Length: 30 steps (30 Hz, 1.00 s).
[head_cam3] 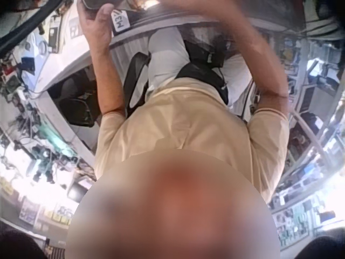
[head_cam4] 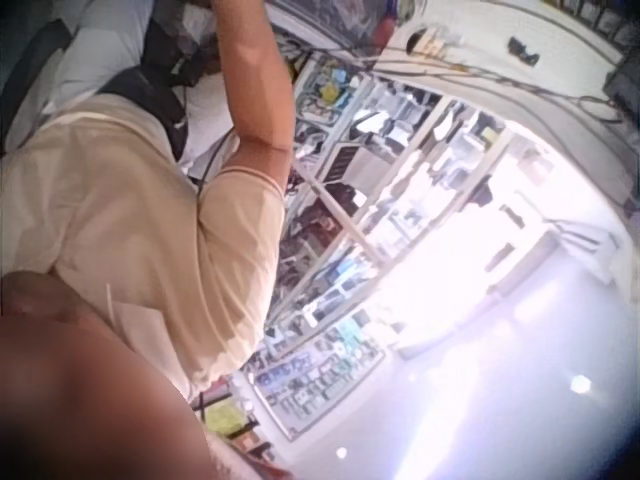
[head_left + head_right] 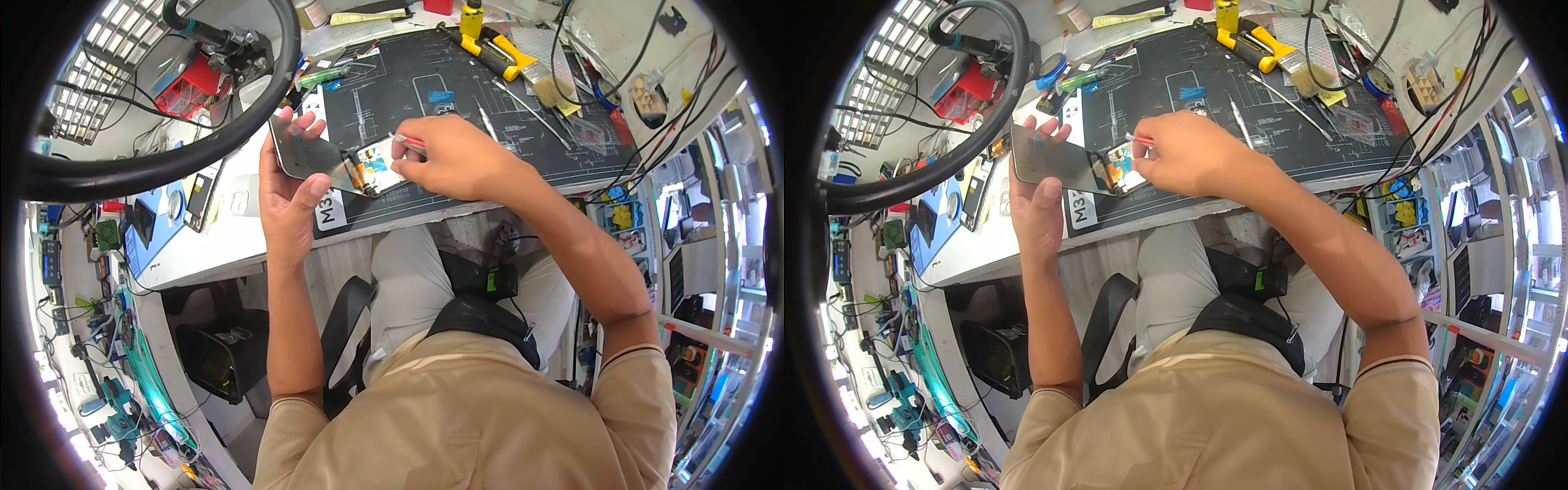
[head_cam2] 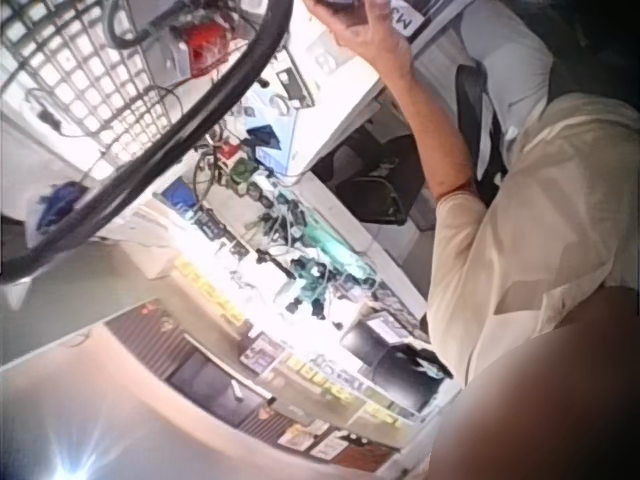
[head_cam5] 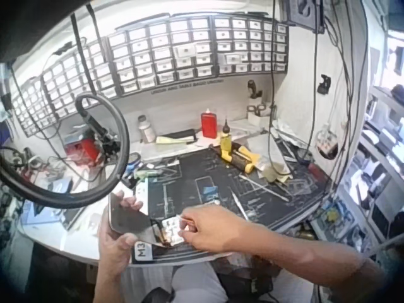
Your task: The person uses a rotary tool to scrape residue from a phone case, then sets it aside. They retrieve a tube of adhesive and apply it along the inner frame of a disassembled smartphone. The adhesive is applied in a continuous line around the perimeter of the phone's internal chassis.
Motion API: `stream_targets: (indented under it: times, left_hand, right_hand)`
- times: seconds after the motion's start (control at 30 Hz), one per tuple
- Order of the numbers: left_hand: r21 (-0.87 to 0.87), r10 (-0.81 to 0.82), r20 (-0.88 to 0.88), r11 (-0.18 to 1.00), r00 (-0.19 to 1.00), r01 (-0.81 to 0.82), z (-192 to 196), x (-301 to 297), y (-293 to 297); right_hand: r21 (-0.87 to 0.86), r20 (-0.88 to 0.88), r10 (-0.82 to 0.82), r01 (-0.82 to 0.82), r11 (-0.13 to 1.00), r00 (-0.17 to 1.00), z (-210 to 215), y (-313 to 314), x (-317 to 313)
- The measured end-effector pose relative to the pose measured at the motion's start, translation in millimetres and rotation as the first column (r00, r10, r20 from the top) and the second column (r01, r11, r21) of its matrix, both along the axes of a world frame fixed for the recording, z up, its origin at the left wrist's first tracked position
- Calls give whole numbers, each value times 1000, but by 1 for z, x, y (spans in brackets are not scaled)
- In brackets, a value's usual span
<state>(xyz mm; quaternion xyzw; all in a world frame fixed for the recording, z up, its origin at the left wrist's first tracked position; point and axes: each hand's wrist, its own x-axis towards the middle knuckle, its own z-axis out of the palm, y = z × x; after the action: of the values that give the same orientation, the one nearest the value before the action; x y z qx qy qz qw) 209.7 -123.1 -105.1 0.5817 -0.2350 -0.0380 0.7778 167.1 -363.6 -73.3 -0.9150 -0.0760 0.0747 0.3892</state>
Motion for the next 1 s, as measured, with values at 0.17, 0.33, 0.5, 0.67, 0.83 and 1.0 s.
stream_targets:
  times: [0.17,0.33,0.5,0.67,0.83,1.0]
  left_hand:
    - [-31,-10,13,999,1000,11,-6,1,4]
    - [-75,-40,4,996,999,40,-6,0,-1]
    - [-31,-33,16,999,999,34,-4,-1,-3]
    - [-21,-27,55,999,998,28,-5,-1,-5]
    - [-24,-29,47,999,998,30,-5,-1,-4]
    - [-17,-39,54,999,998,40,-5,1,-3]
  right_hand:
    - [-123,-24,116,-118,985,993,-11,23,21]
    - [-173,2,168,-165,971,986,-21,30,30]
    - [-207,-3,148,-146,967,989,-22,34,30]
    - [-242,-38,110,-116,963,993,-17,39,27]
    - [-254,-102,98,-122,959,990,-13,40,27]
    - [-231,-93,118,-137,963,989,-14,38,29]
